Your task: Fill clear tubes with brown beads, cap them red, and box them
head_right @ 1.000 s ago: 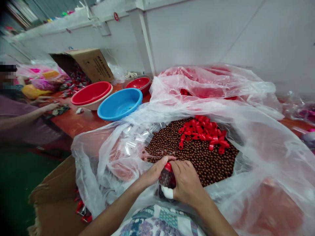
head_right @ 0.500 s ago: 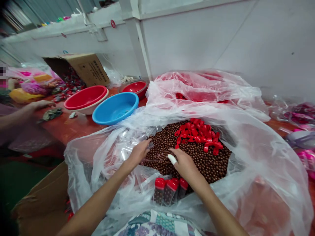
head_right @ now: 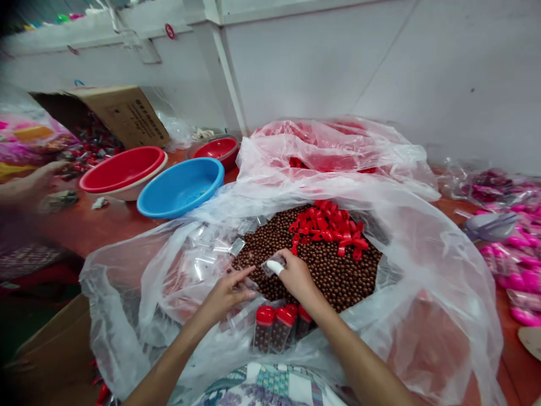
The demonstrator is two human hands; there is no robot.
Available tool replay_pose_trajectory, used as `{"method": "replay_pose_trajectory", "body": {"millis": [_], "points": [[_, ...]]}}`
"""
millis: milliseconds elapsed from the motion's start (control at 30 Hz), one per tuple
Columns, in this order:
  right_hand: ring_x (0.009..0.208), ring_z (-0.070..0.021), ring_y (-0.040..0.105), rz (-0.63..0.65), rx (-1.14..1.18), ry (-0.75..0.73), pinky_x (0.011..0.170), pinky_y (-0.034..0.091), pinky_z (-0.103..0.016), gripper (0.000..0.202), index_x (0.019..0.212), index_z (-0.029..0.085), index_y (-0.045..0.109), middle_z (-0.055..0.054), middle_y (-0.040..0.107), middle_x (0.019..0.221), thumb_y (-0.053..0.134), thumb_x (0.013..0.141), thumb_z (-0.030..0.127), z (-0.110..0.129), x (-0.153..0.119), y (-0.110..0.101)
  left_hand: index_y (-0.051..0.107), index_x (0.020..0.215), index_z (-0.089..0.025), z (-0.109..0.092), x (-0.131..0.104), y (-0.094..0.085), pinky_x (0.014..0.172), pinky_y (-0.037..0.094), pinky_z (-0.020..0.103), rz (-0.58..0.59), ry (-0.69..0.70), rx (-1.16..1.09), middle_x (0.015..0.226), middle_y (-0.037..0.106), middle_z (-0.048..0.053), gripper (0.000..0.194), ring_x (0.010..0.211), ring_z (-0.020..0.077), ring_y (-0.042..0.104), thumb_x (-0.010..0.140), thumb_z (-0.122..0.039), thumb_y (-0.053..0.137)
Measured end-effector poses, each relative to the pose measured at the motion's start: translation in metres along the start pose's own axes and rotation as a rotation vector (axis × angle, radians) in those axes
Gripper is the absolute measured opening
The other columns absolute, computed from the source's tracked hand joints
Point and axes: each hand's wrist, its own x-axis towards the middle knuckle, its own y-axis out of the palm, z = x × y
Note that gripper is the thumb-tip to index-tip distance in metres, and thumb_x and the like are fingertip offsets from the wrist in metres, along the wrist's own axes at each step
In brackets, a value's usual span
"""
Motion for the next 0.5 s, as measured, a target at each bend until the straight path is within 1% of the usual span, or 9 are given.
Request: {"method": "replay_pose_trajectory", "body": {"millis": [33,100,133,167,233,267,333,400,500], "points": [[0.076,-0.0168,0.063,-0.014,0.019,-0.021,0.067,0.05,-0.031,0.036,0.118,0.02,0.052,-0.006,0.065,0.101,0.047,0.083,0.029,0.001,0.005,-0.002,0.06,0.115,-0.021,-0.002,0.0,-0.004,0.075,0.043,0.029,-0.026,0.017,0.017,0.092,0.059,0.004,0.05,0.082,0.0166,0.054,0.066,-0.028,0.068],[0.089,-0.016,0.062,-0.052,0.036,-0.118,0.073,0.05,-0.031,0.051,0.136,0.023,0.031,-0.01,0.053,0.126,0.04,0.086,0.023,0.002,0.016,-0.008,0.066,0.104,-0.019,-0.008,0.002,-0.009,0.079,0.042,0.029,-0.08,0.046,0.011,0.095,0.06,0.005,0.037,0.086,0.0176,0.054,0.068,-0.031,0.067],[0.097,-0.0153,0.06,-0.075,-0.012,-0.181,0.078,0.049,-0.032,0.055,0.139,0.024,0.024,-0.011,0.044,0.134,0.036,0.086,0.018,0.001,0.021,-0.013,0.067,0.098,-0.018,-0.01,0.003,-0.009,0.077,0.043,0.028,-0.105,0.045,-0.008,0.093,0.061,0.005,0.033,0.085,0.0172,0.055,0.068,-0.032,0.067],[0.104,-0.0148,0.056,-0.095,-0.102,-0.24,0.084,0.047,-0.032,0.055,0.139,0.024,0.024,-0.01,0.039,0.138,0.034,0.086,0.014,0.0,0.026,-0.018,0.067,0.094,-0.017,-0.013,0.005,-0.008,0.074,0.043,0.027,-0.13,0.036,-0.038,0.089,0.061,0.004,0.031,0.08,0.0161,0.055,0.068,-0.033,0.068],[0.111,-0.0153,0.051,-0.098,-0.395,-0.292,0.091,0.043,-0.034,0.051,0.132,0.023,0.04,-0.009,0.043,0.135,0.034,0.084,0.007,-0.007,0.033,-0.031,0.065,0.094,-0.016,-0.016,0.01,-0.002,0.068,0.044,0.025,-0.17,0.009,-0.129,0.081,0.06,0.002,0.033,0.071,0.0135,0.054,0.067,-0.035,0.068],[0.112,-0.0178,0.049,-0.086,-0.476,-0.292,0.094,0.041,-0.037,0.045,0.125,0.022,0.049,-0.009,0.049,0.128,0.039,0.083,0.007,-0.013,0.035,-0.038,0.063,0.098,-0.016,-0.016,0.013,0.001,0.065,0.045,0.025,-0.17,-0.005,-0.182,0.078,0.059,0.001,0.037,0.068,0.0124,0.053,0.068,-0.036,0.067],[0.111,-0.0228,0.049,-0.049,-0.567,-0.288,0.094,0.04,-0.042,0.035,0.112,0.019,0.059,-0.011,0.054,0.12,0.051,0.079,0.011,-0.024,0.032,-0.048,0.059,0.108,-0.016,-0.014,0.021,0.008,0.064,0.046,0.025,-0.12,-0.043,-0.272,0.076,0.058,0.001,0.045,0.065,0.0116,0.054,0.069,-0.036,0.066],[0.109,-0.0244,0.049,-0.012,-0.6,-0.287,0.092,0.041,-0.043,0.029,0.103,0.018,0.063,-0.012,0.053,0.119,0.058,0.075,0.012,-0.033,0.023,-0.056,0.058,0.11,-0.013,-0.009,0.03,0.014,0.064,0.047,0.027,-0.059,-0.087,-0.27,0.075,0.059,0.002,0.047,0.064,0.0124,0.055,0.07,-0.035,0.065],[0.109,-0.0225,0.048,0.024,-0.653,-0.291,0.092,0.042,-0.039,0.025,0.099,0.016,0.063,-0.012,0.048,0.122,0.053,0.076,0.008,-0.039,0.004,-0.062,0.065,0.1,-0.012,0.0,0.047,0.019,0.066,0.045,0.028,-0.035,-0.083,-0.076,0.078,0.064,0.004,0.039,0.067,0.0148,0.056,0.068,-0.034,0.064]]}}
